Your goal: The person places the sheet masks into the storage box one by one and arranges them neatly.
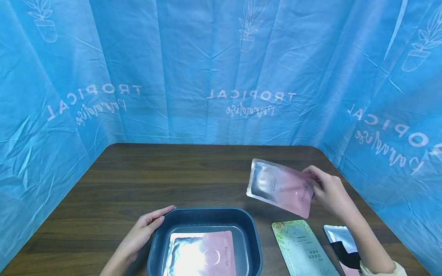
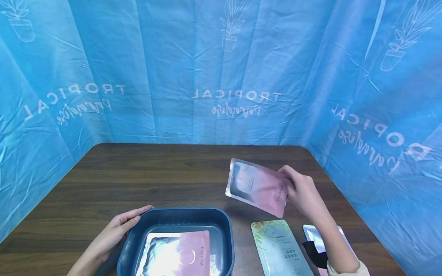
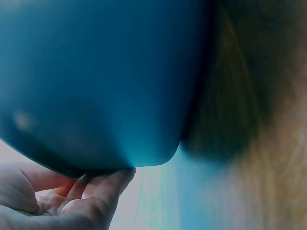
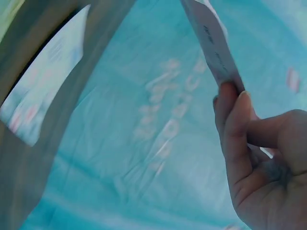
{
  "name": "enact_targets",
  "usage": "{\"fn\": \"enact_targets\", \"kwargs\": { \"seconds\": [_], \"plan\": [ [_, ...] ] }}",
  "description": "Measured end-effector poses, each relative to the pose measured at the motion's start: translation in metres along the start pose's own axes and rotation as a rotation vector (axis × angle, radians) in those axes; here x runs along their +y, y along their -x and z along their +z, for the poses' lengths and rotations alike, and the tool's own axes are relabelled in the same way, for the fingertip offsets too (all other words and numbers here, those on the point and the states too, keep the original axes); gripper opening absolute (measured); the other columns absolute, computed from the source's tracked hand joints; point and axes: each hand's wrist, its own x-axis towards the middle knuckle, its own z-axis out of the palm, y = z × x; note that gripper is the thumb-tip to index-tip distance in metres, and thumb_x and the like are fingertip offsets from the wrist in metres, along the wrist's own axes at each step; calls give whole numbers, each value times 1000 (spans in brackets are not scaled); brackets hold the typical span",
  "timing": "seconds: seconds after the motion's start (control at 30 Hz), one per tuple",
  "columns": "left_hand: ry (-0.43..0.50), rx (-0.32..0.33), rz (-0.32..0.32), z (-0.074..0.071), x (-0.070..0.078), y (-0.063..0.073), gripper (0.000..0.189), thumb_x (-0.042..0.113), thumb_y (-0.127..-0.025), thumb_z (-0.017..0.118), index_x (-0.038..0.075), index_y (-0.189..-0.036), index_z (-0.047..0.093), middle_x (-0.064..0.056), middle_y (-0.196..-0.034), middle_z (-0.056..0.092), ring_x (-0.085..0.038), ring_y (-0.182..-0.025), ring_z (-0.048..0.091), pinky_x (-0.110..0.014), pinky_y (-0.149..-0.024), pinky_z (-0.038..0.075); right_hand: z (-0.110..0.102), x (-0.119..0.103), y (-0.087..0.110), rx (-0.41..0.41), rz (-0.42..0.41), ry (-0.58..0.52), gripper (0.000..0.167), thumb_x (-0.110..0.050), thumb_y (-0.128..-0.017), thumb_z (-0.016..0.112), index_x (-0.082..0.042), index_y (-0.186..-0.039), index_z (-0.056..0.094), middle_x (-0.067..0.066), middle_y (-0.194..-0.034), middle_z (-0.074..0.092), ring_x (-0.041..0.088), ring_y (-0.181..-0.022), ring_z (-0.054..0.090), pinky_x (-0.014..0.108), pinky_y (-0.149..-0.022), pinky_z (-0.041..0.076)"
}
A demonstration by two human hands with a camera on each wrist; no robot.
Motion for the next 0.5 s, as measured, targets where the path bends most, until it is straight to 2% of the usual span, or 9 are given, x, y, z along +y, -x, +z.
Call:
{"fn": "enact_targets", "kwargs": {
  "seconds": [0.1,0.23,0.4,0.5],
  "plan": [
    [-1,1,-2,0,0,0,39,6,-101,37,-5,-138,40,-23,-142,36,-42,-130,28,-61,-100,23,6,-22,-4,-7,11,-113,27,18,-82,57,-5,-97,60,4,-75,61,8,-49,46,23,-40,42],
    [2,-3,-4,0,0,0,39,6,-101,37,-5,-138,40,-23,-142,35,-42,-131,26,-61,-100,22,23,-50,-7,-54,18,-281,26,17,-84,57,-4,-99,61,5,-76,62,7,-45,49,25,-40,46],
    [3,-5,-5,0,0,0,39,7,-101,37,-4,-138,41,-23,-142,35,-43,-131,26,-61,-100,20,54,-74,-5,-184,38,-443,24,13,-86,57,-6,-99,60,3,-77,63,9,-42,51,27,-40,47],
    [11,-3,-4,-1,0,0,39,8,-101,37,-4,-138,41,-24,-142,35,-43,-130,28,-60,-100,22,75,-85,-1,-270,35,-496,21,10,-88,56,-9,-98,60,1,-77,63,8,-44,51,27,-40,47]
  ]
}}
